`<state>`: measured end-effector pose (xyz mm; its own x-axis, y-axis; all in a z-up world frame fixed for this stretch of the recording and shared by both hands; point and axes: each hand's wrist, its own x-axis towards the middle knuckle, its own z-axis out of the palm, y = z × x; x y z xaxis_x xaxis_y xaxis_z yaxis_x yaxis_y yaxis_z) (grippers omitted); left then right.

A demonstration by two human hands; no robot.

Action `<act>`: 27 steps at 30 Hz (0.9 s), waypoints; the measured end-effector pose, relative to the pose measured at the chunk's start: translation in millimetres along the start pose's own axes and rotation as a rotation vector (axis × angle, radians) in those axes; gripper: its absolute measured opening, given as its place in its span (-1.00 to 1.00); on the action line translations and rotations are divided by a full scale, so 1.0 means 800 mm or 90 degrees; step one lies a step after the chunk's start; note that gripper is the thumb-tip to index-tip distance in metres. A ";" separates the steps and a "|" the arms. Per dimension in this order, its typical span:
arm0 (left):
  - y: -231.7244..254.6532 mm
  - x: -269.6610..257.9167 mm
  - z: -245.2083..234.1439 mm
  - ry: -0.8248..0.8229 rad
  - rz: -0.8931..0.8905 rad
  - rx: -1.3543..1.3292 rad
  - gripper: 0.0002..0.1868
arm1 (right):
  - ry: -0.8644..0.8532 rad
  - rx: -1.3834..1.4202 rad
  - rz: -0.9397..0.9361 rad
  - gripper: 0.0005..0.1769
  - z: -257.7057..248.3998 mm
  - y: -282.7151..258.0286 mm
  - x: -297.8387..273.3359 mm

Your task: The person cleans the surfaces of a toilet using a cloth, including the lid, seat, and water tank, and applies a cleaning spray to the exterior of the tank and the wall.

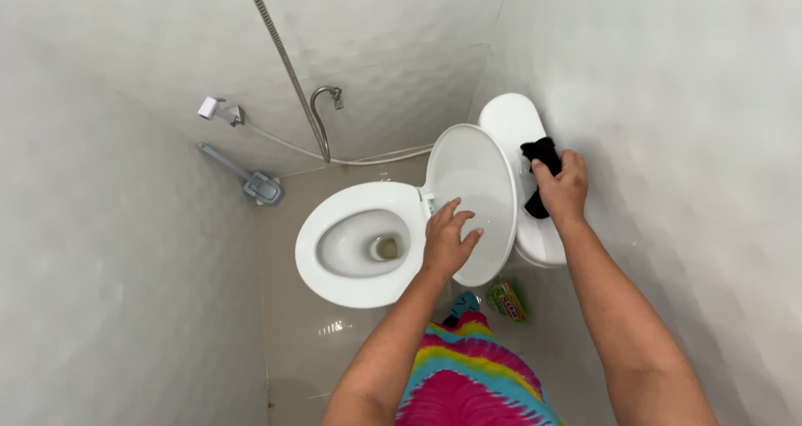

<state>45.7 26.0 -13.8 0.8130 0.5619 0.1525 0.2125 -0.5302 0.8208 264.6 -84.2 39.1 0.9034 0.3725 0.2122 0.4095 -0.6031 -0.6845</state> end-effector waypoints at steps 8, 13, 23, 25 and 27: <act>0.022 -0.034 -0.010 0.003 0.030 -0.016 -0.63 | -0.066 -0.013 -0.119 -0.46 0.012 -0.045 -0.080; 0.010 -0.023 -0.031 0.010 -0.008 0.027 -0.60 | -0.045 -0.234 -0.248 -0.42 0.016 -0.066 -0.083; -0.076 -0.006 -0.074 0.112 -0.106 0.074 -0.58 | 0.008 -0.482 -0.533 -0.51 0.057 -0.102 -0.008; -0.087 -0.004 -0.076 0.122 -0.118 0.086 -0.59 | -0.014 -0.495 -0.550 -0.54 0.066 -0.105 0.008; -0.093 -0.002 -0.075 0.146 -0.117 0.084 -0.59 | -0.049 -0.507 -0.561 -0.53 0.069 -0.103 0.016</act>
<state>-4.1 102.7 -42.2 0.6138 0.7768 0.1405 0.4252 -0.4753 0.7702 235.3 9.2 60.1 0.2719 0.9031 0.3323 0.8740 -0.3763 0.3075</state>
